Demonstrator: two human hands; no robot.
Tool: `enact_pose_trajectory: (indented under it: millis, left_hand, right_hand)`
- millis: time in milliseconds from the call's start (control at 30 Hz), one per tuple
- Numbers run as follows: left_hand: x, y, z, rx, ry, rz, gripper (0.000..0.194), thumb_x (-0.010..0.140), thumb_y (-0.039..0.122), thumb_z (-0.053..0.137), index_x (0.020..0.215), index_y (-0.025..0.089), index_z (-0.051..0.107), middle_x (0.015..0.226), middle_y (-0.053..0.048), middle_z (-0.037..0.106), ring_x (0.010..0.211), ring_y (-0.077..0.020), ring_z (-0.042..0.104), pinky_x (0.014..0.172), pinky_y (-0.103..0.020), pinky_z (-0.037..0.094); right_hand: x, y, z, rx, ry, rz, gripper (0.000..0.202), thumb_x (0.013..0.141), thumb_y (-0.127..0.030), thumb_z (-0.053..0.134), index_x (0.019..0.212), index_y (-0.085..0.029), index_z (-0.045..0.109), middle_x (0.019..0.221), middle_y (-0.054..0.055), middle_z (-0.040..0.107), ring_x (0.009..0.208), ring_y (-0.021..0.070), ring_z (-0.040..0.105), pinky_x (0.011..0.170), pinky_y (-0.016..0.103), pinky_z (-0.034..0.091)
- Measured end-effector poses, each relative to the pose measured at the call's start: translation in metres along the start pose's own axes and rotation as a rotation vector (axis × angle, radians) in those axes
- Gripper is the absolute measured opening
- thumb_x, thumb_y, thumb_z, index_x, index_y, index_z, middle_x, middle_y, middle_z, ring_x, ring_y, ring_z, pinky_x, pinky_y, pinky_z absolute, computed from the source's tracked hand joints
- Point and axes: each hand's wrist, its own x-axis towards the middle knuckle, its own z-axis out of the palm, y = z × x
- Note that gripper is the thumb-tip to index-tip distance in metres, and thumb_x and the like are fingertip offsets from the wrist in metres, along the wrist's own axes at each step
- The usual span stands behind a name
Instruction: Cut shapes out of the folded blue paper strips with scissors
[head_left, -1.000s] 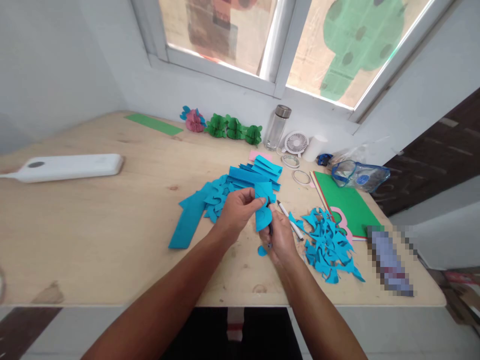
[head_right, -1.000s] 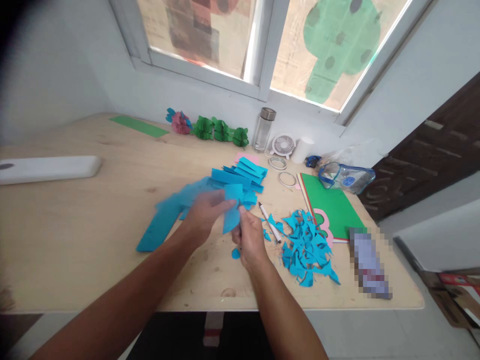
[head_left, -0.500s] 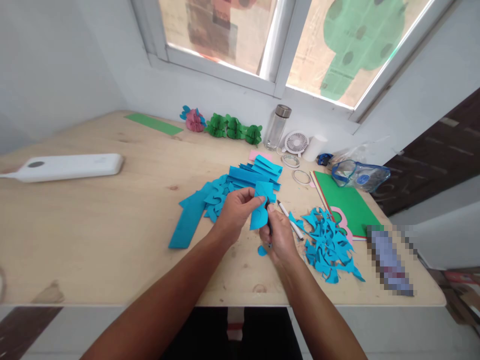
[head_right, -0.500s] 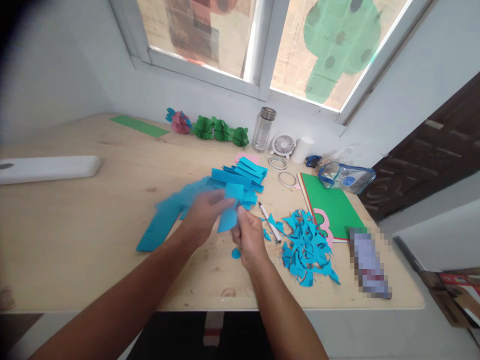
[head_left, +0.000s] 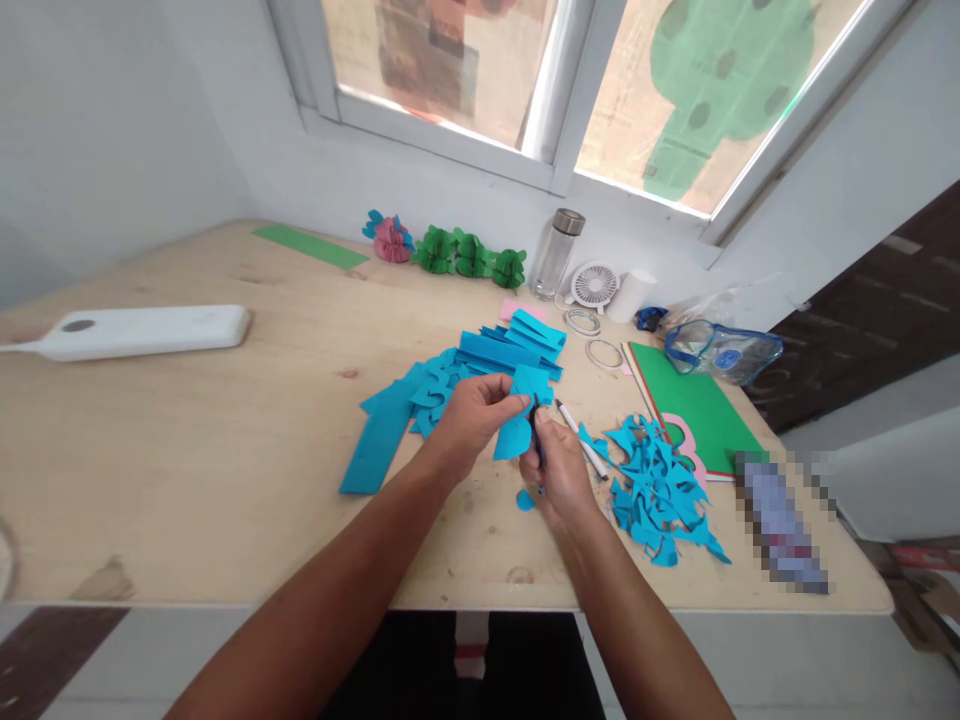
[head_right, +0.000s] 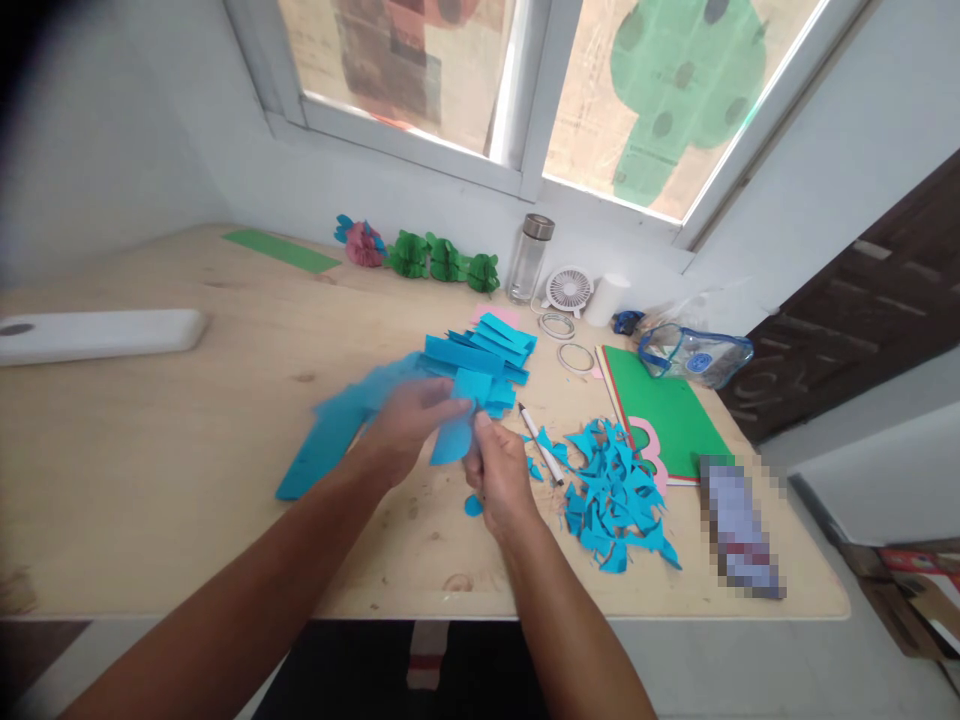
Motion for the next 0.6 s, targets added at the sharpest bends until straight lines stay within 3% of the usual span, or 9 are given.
enact_pose_trajectory:
  millis: [267,600]
  left_hand:
    - [0.0035,-0.0017,-0.0033,0.012,0.014,-0.010,0.028,0.061,0.031,0.067,0.053,0.017,0.044,0.053,0.006,0.041,0.053,-0.0079,0.035,0.052,-0.022,0.032]
    - [0.0032,0.0016,-0.0048,0.033,-0.048,-0.038,0.026,0.062,0.033,0.068,0.053,0.017,0.049,0.053,0.004,0.048,0.053,-0.0089,0.041,0.051,-0.022,0.034]
  right_hand:
    - [-0.0015,-0.0034,0.0027,-0.002,-0.019,0.012,0.054,0.076,-0.062,0.056,0.045,-0.020,0.040,0.032,-0.008,0.032,0.030,0.0044,0.023,0.033,0.021,0.012]
    - [0.0004,-0.0032,0.0015,-0.005,-0.023,-0.005,0.049,0.076,-0.061,0.057,0.052,-0.019,0.046,0.033,-0.008,0.036,0.030,0.0047,0.024,0.034,0.022,0.013]
